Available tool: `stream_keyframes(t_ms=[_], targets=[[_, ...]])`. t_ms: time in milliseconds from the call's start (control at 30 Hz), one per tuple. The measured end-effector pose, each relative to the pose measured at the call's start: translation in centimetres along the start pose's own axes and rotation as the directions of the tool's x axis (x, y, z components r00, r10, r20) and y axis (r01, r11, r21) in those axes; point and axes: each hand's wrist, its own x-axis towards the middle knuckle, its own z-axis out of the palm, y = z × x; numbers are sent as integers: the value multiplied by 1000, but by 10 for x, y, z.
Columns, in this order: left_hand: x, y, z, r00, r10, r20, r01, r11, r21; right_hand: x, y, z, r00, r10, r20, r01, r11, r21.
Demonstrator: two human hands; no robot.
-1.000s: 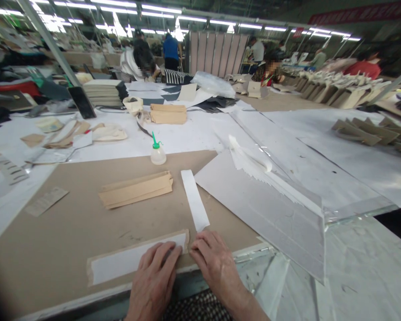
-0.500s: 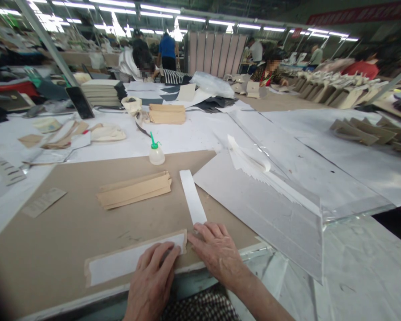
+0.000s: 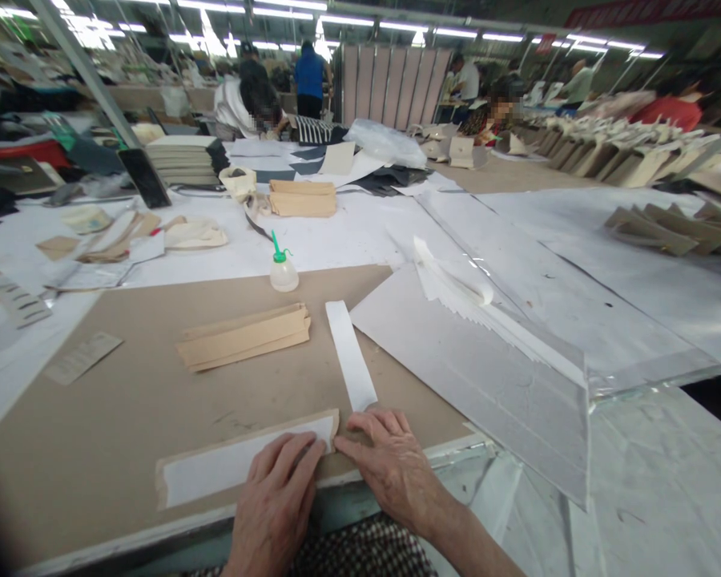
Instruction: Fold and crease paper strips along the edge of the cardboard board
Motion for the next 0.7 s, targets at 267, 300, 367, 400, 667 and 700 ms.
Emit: stream_keyframes(t_ms=[267,300,367,400,667,700], targets=[[2,1,-2,1000,-4,8,4,1000,15,1,-1,-2,1000,-25,4,24,1000,19],[2,1,-2,1000,-4,1,4,1000,14,1,-1,-2,1000,-25,15,25,999,22],[3,1,-2,1000,0,-12,0,1000,14,0,0,-1,999,-21,36,20,999,27],[3,2,-3,1000,2,-15,-2,1000,15,0,0,-1,999,-17,44,16,1000,26],[2,2,-2,1000,7,-8,-7,1000,24,-1,0,-3,999,-26,44,26,1000,0],[2,2,-2,1000,4,-7,-4,1000,25,-1,0,-3,999,-26,47,26,1000,-3]])
